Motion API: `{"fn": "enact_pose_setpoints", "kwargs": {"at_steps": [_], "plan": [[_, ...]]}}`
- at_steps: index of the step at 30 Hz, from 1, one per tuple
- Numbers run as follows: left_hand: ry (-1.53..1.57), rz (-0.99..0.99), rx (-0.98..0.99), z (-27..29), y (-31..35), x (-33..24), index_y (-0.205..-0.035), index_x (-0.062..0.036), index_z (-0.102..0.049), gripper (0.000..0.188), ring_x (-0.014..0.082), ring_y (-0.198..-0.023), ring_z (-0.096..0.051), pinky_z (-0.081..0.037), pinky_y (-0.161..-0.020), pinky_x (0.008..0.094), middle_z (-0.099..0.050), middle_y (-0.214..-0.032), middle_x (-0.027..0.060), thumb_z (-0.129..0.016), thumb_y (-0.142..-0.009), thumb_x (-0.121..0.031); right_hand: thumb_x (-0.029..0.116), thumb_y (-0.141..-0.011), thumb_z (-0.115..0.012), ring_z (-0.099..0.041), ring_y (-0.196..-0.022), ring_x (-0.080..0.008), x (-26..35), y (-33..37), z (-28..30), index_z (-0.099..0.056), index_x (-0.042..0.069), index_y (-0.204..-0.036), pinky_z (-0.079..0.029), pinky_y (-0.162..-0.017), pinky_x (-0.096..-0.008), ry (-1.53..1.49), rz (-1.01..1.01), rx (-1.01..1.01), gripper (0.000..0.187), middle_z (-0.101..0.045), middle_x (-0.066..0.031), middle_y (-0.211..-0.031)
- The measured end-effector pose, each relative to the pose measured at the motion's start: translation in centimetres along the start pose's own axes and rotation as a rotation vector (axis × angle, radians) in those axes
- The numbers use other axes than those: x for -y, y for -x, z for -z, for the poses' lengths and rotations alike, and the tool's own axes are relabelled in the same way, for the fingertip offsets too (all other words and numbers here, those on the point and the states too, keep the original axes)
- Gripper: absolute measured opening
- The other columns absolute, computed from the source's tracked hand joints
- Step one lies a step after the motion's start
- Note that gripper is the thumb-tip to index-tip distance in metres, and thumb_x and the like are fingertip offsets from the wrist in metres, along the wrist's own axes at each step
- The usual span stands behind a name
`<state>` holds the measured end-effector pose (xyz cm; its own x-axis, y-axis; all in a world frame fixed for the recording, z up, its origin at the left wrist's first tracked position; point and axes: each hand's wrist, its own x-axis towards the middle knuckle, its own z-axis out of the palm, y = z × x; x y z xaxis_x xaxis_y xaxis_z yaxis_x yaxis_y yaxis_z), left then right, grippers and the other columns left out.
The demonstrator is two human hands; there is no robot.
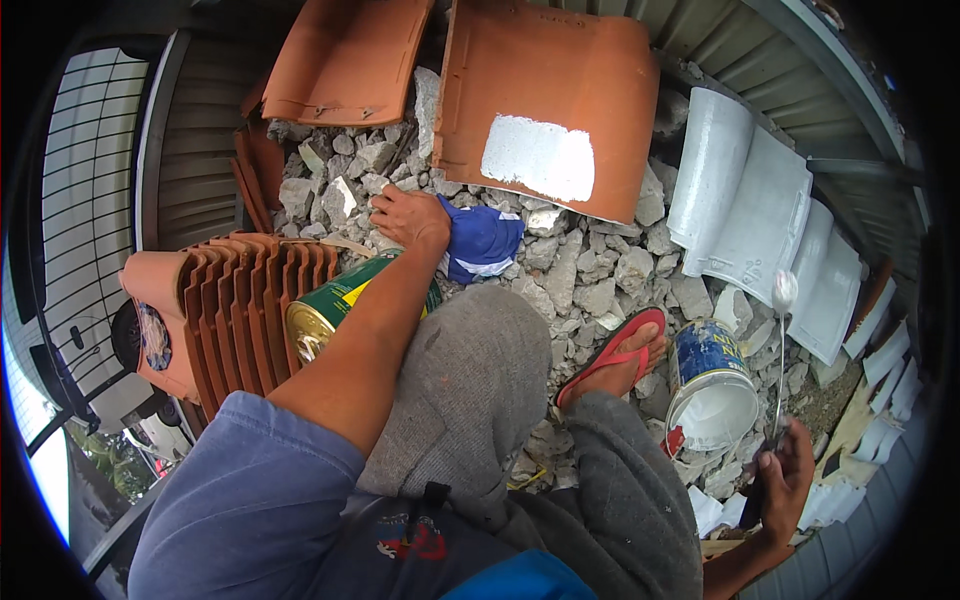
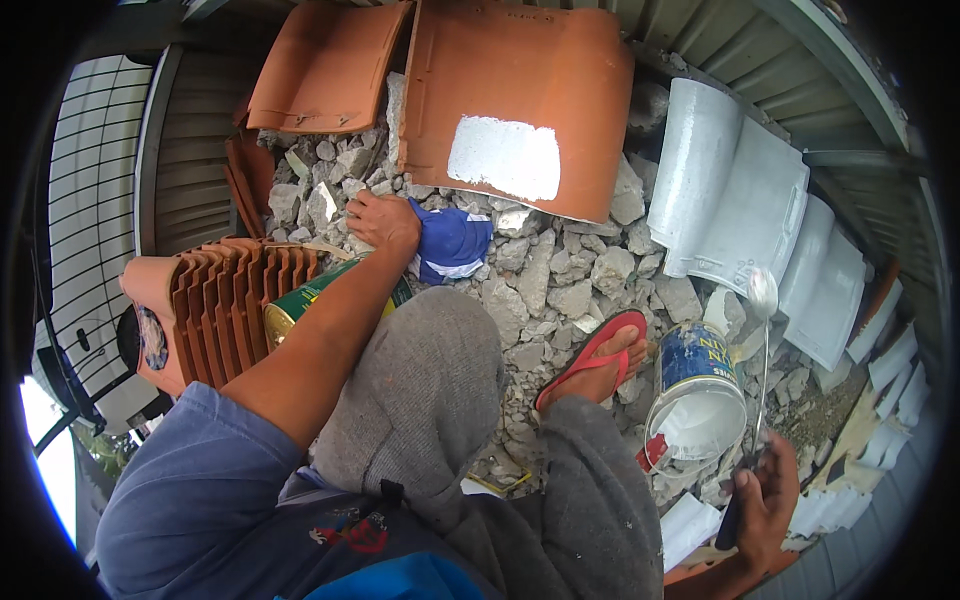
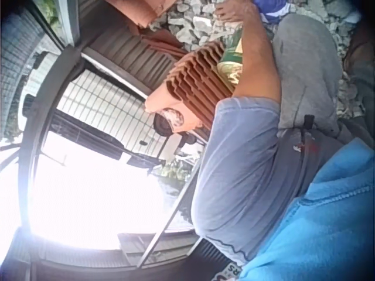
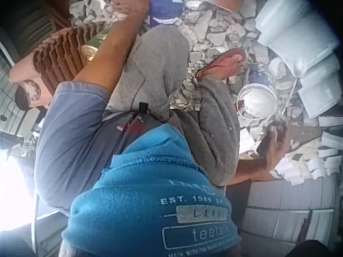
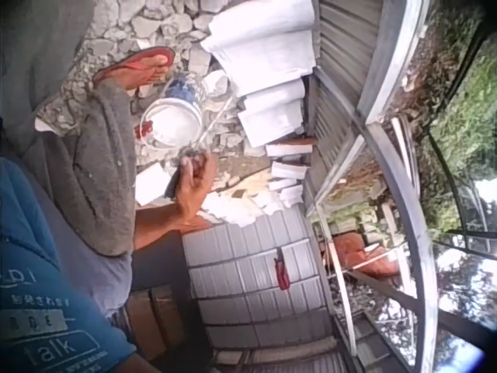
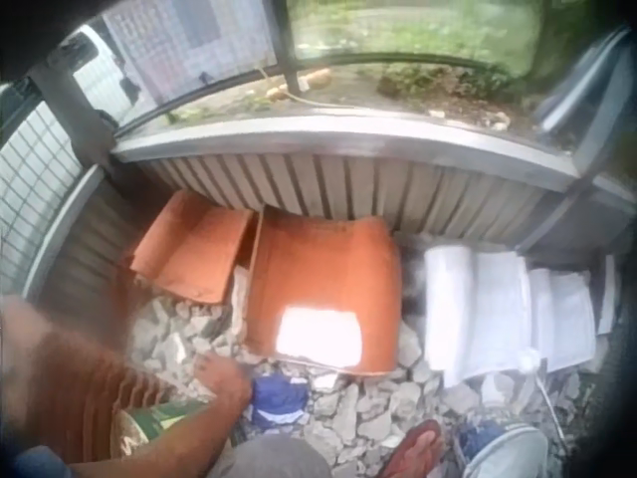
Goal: The person paints roof tiles using a paint roller, dipping the roller into a paint bucket and applying paint across the surfaces of the tiles.
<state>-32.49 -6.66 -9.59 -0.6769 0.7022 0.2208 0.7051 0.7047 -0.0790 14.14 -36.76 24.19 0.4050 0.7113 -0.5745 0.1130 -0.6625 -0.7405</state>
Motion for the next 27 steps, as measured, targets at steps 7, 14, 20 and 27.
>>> {"fn": "enact_pose_setpoints", "kwargs": {"at_steps": [7, 14, 20, 27], "plan": [[0.017, -0.005, 0.122, 0.8, -0.2, 0.2, -0.113, -0.0039, -0.053, 0.031, 0.0345, -0.11, -0.05, -0.043, -0.096, 0.0472, -0.049, -0.122, 0.017, -0.059, -0.091, -0.024, -0.01, -0.09, -0.058, -0.057, -0.074, -0.0117, 8.7, -14.5, -10.8, -0.045, 0.004, -0.148, -0.052, -0.068, -0.0292, 0.437, 0.415, 0.234, 0.061, -0.057, -0.0151, -0.118], [0.118, -0.021, 0.102, 1.3, -0.5, 0.7, -0.111, -0.002, -0.056, 0.03, 0.0382, -0.111, -0.049, -0.042, -0.097, 0.0499, -0.05, -0.121, 0.0197, -0.061, -0.087, -0.02, -0.002, -0.094, -0.061, -0.054, -0.074, -0.0183, 16.4, -23.4, -17.3, -0.06, 0.0, -0.128, -0.048, -0.071, -0.0332, 0.81, 0.505, 0.543, 0.034, -0.063, -0.0126, -0.1], [0.137, 0.0, 0.121, 1.4, -0.6, 0.4, -0.111, -0.0029, -0.056, 0.029, 0.0378, -0.111, -0.048, -0.041, -0.097, 0.0501, -0.049, -0.122, 0.0191, -0.06, -0.088, -0.019, 0.005, -0.094, -0.062, -0.049, -0.071, -0.0199, 15.9, -28.9, -24.6, -0.063, 0.0, -0.121, -0.045, -0.071, -0.0354, 0.865, 0.676, 0.634, 0.028, -0.054, -0.0095, -0.079], [0.097, 0.008, 0.186, 1.6, -0.5, 0.3, -0.114, -0.0042, -0.053, 0.033, 0.0364, -0.116, -0.046, -0.039, -0.099, 0.0487, -0.048, -0.125, 0.0176, -0.062, -0.088, -0.023, 0.004, -0.093, -0.062, -0.049, -0.07, -0.0186, 15.4, -29.9, -26.3, -0.064, 0.001, -0.123, -0.045, -0.069, -0.0354, 0.776, 0.684, 0.601, 0.03, -0.055, -0.0092, -0.078]]}}
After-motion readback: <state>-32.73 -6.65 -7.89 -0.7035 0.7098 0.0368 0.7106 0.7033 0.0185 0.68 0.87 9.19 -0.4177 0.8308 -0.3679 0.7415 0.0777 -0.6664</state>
